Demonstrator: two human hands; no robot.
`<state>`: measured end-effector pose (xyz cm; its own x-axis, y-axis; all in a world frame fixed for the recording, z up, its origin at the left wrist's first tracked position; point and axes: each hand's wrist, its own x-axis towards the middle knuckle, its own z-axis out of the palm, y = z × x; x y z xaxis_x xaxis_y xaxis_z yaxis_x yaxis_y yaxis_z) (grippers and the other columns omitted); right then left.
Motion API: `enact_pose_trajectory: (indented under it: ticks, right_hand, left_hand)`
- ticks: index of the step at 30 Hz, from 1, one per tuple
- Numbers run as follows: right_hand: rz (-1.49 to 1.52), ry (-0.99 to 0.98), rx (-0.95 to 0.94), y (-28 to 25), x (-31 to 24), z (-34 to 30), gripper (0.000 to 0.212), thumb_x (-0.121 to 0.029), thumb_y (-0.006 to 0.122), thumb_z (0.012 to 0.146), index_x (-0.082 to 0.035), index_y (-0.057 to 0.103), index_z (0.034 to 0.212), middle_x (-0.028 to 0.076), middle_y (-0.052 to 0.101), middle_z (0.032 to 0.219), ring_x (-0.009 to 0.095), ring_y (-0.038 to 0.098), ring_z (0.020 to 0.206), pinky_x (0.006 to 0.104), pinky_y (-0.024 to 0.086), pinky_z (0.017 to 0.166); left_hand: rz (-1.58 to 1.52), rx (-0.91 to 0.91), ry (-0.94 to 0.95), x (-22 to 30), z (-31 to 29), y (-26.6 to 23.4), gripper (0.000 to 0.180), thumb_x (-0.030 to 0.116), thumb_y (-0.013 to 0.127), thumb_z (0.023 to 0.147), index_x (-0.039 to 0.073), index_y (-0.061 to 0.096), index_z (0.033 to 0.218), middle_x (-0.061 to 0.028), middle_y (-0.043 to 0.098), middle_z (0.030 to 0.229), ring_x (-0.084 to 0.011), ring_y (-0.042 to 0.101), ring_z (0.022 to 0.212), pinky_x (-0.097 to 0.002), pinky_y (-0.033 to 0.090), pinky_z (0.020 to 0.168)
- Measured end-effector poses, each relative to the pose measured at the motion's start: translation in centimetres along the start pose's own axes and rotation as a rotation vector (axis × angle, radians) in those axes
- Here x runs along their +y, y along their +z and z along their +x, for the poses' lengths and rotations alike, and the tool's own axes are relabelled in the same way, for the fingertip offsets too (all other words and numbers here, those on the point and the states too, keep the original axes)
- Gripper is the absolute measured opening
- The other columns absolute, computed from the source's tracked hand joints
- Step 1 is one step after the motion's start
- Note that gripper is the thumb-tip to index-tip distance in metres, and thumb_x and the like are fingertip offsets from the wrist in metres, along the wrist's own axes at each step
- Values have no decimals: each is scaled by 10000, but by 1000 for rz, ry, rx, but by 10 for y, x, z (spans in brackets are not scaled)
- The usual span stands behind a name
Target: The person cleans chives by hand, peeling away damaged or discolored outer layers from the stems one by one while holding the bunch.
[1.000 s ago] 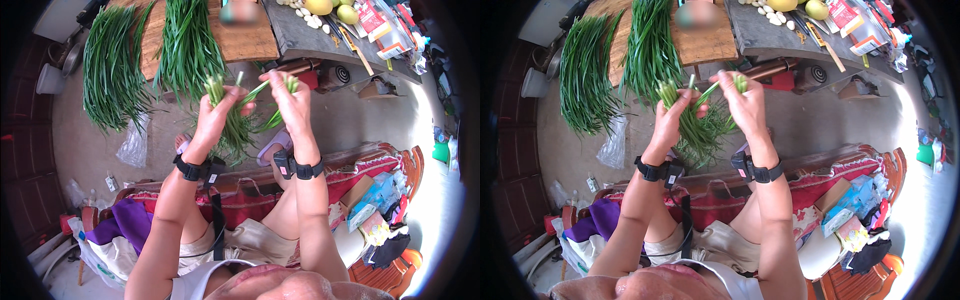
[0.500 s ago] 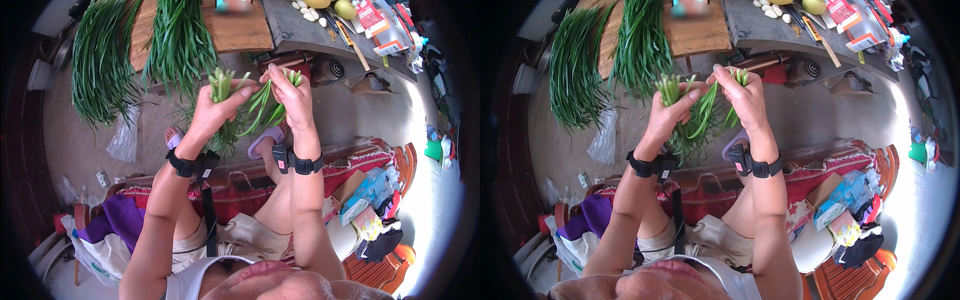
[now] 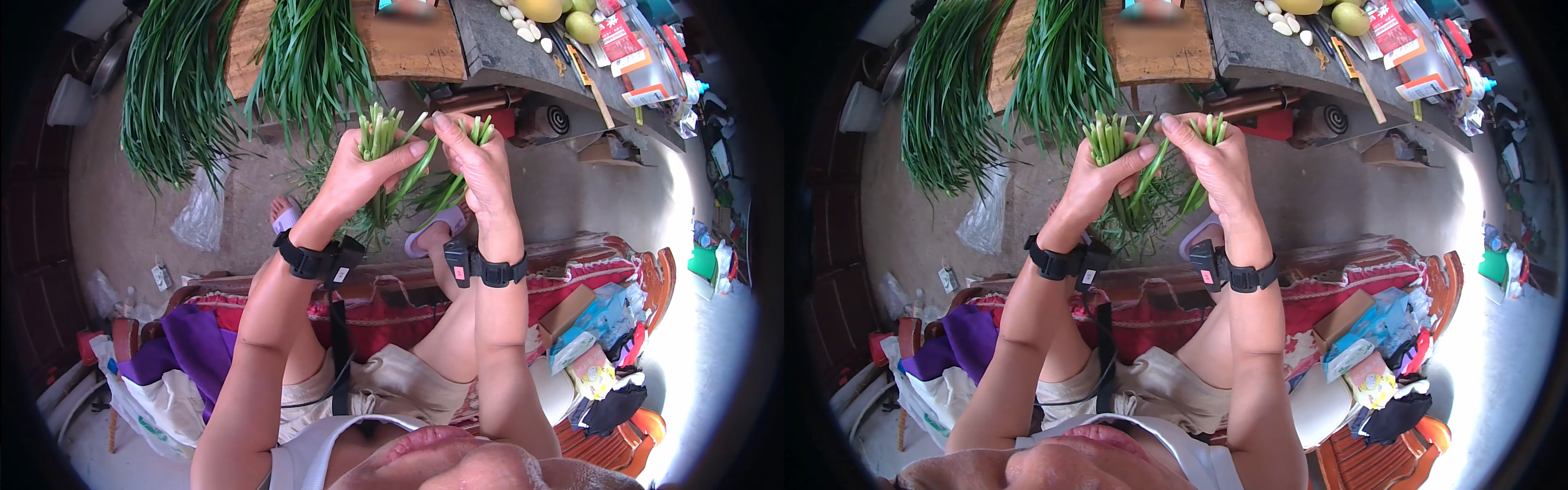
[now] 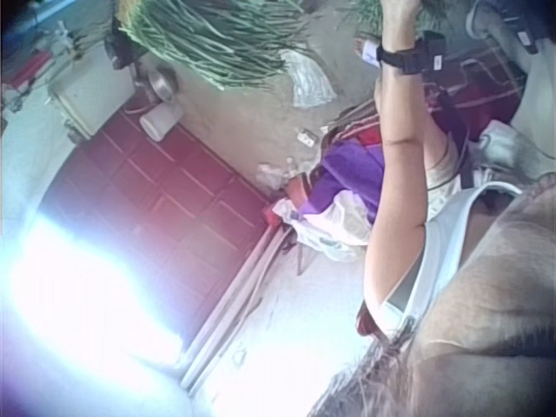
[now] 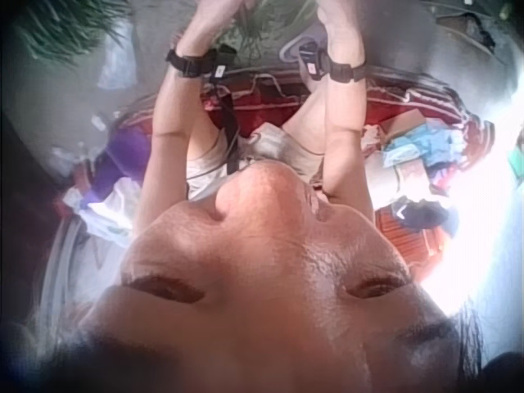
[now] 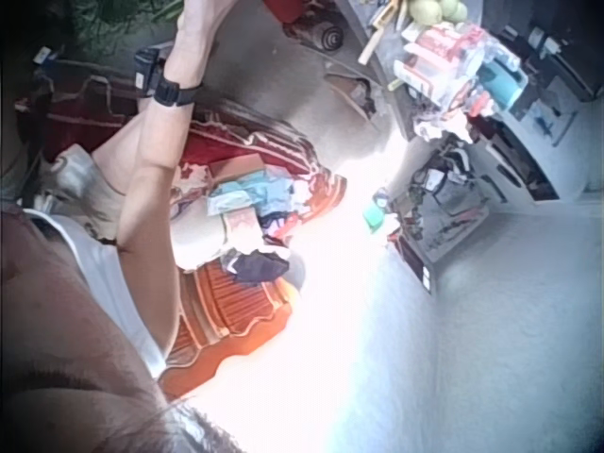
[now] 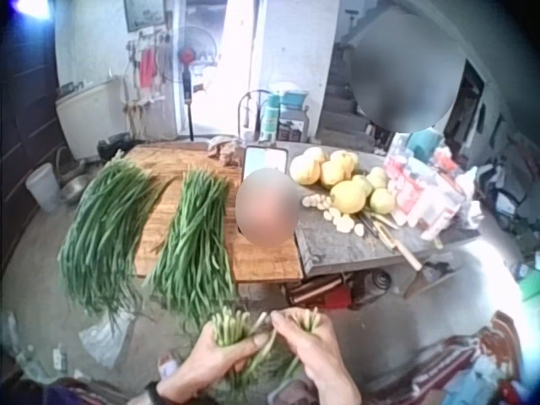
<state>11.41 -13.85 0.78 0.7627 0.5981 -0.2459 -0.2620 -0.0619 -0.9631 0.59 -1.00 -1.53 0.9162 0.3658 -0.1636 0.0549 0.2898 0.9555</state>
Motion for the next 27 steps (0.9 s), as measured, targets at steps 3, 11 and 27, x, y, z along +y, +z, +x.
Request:
enact_pose_trajectory:
  ticks: [3,11,27]
  right_hand:
    - [8,-1,54,-2,2,0,236,-289,717,853,-69,674,779,-112,426,557,-6,287,473,201,168,444]
    - [236,163,-144,-14,5,3,240,-294,667,887,-68,651,807,-119,365,528,-8,287,452,201,170,433]
    - [-31,-1,-78,-2,4,0,178,-196,741,832,-64,651,754,-63,569,662,7,464,606,192,325,539]
  left_hand:
    - [43,-14,-2,1,1,0,192,208,694,871,19,676,842,31,518,551,-41,442,485,-227,333,451]
    - [163,-56,115,1,-1,0,138,115,673,877,12,678,968,37,606,714,-22,471,574,-196,379,498]
    - [381,12,174,-10,-2,-1,165,161,717,805,5,665,808,-37,626,653,-59,522,609,-286,444,560]
